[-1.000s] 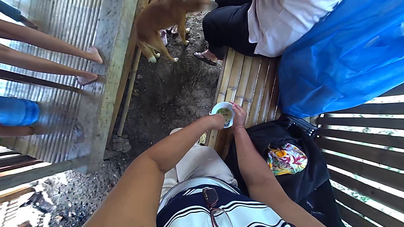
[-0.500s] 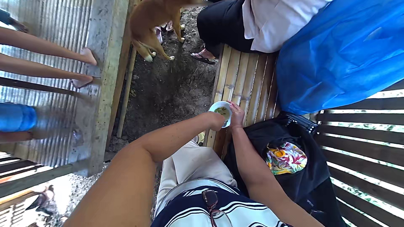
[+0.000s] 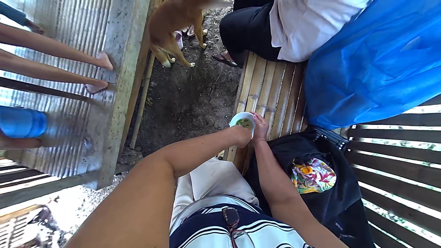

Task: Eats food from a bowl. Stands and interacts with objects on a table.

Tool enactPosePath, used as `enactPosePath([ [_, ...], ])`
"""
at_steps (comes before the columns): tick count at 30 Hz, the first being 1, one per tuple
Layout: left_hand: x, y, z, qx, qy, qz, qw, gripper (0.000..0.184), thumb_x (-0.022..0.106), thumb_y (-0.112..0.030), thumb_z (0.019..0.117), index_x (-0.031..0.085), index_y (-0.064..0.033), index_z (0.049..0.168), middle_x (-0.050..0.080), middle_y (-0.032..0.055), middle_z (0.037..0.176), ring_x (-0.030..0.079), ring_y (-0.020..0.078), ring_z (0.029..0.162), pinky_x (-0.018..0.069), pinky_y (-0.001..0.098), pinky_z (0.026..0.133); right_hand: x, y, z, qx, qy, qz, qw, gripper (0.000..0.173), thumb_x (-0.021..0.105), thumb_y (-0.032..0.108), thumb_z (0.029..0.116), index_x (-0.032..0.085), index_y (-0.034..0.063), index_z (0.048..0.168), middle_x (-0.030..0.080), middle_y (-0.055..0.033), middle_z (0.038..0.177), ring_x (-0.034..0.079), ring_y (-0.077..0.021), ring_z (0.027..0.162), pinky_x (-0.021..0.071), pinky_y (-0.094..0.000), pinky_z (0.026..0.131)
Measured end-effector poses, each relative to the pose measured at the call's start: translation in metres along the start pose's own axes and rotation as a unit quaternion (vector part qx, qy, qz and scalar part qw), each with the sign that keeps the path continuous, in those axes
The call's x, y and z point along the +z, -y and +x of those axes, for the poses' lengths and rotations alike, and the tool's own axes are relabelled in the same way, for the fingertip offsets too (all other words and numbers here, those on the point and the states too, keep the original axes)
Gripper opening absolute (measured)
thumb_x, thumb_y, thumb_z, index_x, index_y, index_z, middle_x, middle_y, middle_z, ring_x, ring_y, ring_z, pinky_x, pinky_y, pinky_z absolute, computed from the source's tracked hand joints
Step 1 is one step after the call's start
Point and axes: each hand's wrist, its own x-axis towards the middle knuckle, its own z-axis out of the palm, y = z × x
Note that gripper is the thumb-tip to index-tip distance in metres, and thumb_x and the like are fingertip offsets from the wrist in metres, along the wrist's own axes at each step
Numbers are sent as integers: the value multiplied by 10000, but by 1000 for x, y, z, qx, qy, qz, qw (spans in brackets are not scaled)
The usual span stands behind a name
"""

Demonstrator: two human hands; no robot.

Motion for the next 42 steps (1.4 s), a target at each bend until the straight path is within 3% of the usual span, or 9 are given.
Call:
enactPosePath([
  [4, -10, 6, -2, 8, 16, -55, 998, 111, 627, -56, 946, 667, 48, 946, 665, 224, 967, 663, 396, 937, 525, 616, 779, 0, -3, 0, -9, 4, 15, 1000, 300, 479, 82, 1037, 700, -55, 1188, 718, -151, 1175, 669, -162, 1102, 530, -343, 993],
  [9, 18, 19, 5, -5, -44, -153, 987, 136, 614, -47, 946, 683, 63, 990, 679, 254, 999, 666, 418, 970, 520, 621, 838, 0, -2, -2, -1, -3, 15, 1000, 296, 487, 90, 1043, 706, -40, 1194, 722, -142, 1173, 671, -153, 1092, 529, -338, 988],
  [13, 19, 37, 11, 31, -58, -151, 986, 176, 572, -75, 994, 700, 43, 968, 680, 235, 980, 660, 404, 989, 511, 621, 869, 2, 2, -2, 4, 0, 20, 1000, 290, 482, 68, 1043, 699, -53, 1192, 713, -149, 1190, 659, -155, 1115, 517, -332, 1002],
  [16, 15, 40, -2, 14, -68, -180, 981, 184, 550, -46, 993, 709, 35, 1037, 688, 238, 991, 667, 406, 986, 514, 627, 865, 2, 6, -3, 15, -7, 15, 1000, 287, 486, 69, 1041, 706, -43, 1186, 716, -142, 1183, 658, -151, 1109, 517, -335, 993],
  [21, 15, 46, -6, -36, -54, -240, 969, 199, 507, -71, 1022, 689, 7, 1011, 635, 159, 857, 605, 284, 755, 501, 502, 701, 2, 5, -2, 7, -7, 25, 1000, 282, 494, 65, 1035, 709, -49, 1177, 722, -145, 1175, 670, -161, 1101, 529, -343, 988],
  [27, 11, 40, 12, -44, -17, -180, 983, 185, 551, -78, 995, 690, 44, 987, 671, 222, 965, 655, 370, 925, 513, 590, 808, 1, 4, -1, 3, -5, 24, 1000, 283, 486, 61, 1042, 711, -50, 1172, 722, -146, 1174, 666, -153, 1109, 523, -332, 996],
  [34, 8, 28, 7, -31, -22, -197, 980, 179, 552, -54, 988, 689, 59, 976, 672, 242, 972, 655, 396, 952, 511, 612, 829, 2, 5, 0, -1, 3, -2, 1000, 298, 475, 79, 1043, 709, -40, 1185, 715, -152, 1186, 659, -172, 1127, 518, -365, 1009],
  [38, 5, 22, 6, -25, -13, -132, 991, 179, 596, -87, 972, 699, 48, 1028, 682, 252, 1024, 662, 430, 1021, 515, 654, 866, 1, 3, 1, -6, 4, -2, 1000, 303, 472, 89, 1047, 715, -31, 1182, 720, -141, 1183, 660, -163, 1128, 517, -354, 1011],
  [42, -1, 8, -5, -69, -1, -99, 993, 164, 628, -114, 946, 684, 28, 1007, 685, 240, 1035, 670, 430, 1015, 523, 673, 812, 1, 1, 2, -2, 2, 6, 1000, 297, 478, 88, 1046, 716, -32, 1177, 723, -139, 1173, 663, -158, 1116, 523, -349, 1000],
])
